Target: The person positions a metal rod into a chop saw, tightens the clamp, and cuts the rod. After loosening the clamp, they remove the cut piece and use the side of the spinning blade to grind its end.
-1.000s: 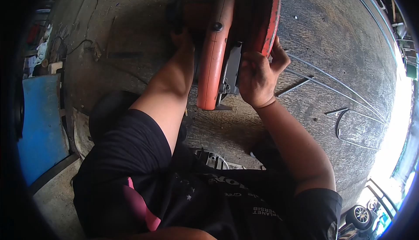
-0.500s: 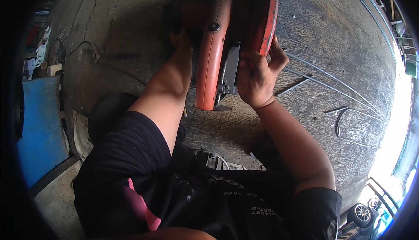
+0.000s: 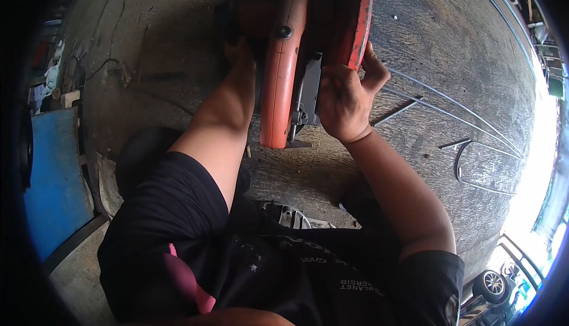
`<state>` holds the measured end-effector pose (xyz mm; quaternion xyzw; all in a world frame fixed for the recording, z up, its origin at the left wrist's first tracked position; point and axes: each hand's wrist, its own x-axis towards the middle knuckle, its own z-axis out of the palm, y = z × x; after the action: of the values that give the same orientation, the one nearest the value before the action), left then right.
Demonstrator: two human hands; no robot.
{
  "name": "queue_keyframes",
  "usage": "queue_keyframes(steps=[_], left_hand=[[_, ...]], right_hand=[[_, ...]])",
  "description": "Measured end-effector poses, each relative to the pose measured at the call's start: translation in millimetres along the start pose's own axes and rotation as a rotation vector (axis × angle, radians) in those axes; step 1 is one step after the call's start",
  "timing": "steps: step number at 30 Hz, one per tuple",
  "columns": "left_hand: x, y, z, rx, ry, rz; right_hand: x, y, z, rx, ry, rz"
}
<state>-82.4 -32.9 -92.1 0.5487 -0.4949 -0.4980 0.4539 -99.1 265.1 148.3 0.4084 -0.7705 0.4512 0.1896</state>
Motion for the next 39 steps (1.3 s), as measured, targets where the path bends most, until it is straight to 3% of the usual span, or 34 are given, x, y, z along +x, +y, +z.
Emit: queue_keyframes(steps=[4, 6, 9, 18, 30, 39], left_hand=[[1.1, 2.6, -1.0, -0.021, 0.004, -0.039], [3.1, 2.5, -2.8, -0.014, -0.091, -0.119], [8.5, -9.3, 1.9, -0.031, 0.016, -0.044], [-12.1, 17.7, -1.0, 0.058, 0.056, 0.055], [-8.8, 17.1, -4.1, 0.002, -0.015, -0.055], [4.1, -1.0, -0.2, 0.034, 0.028, 0.028]], right_hand=[[0.6, 0.3, -1.7, -0.012, -0.017, 0.001], [1.1, 0.4, -1.9, -0.013, -0.016, 0.001], [1.8, -0.2, -2.2, -0.013, -0.015, -0.003], [3.5, -1.3, -1.5, -0.003, -0.007, 0.000], [2.7, -1.1, -1.1, 0.013, -0.001, 0.009], [2.9, -1.7, -1.8, -0.006, -0.010, 0.014]])
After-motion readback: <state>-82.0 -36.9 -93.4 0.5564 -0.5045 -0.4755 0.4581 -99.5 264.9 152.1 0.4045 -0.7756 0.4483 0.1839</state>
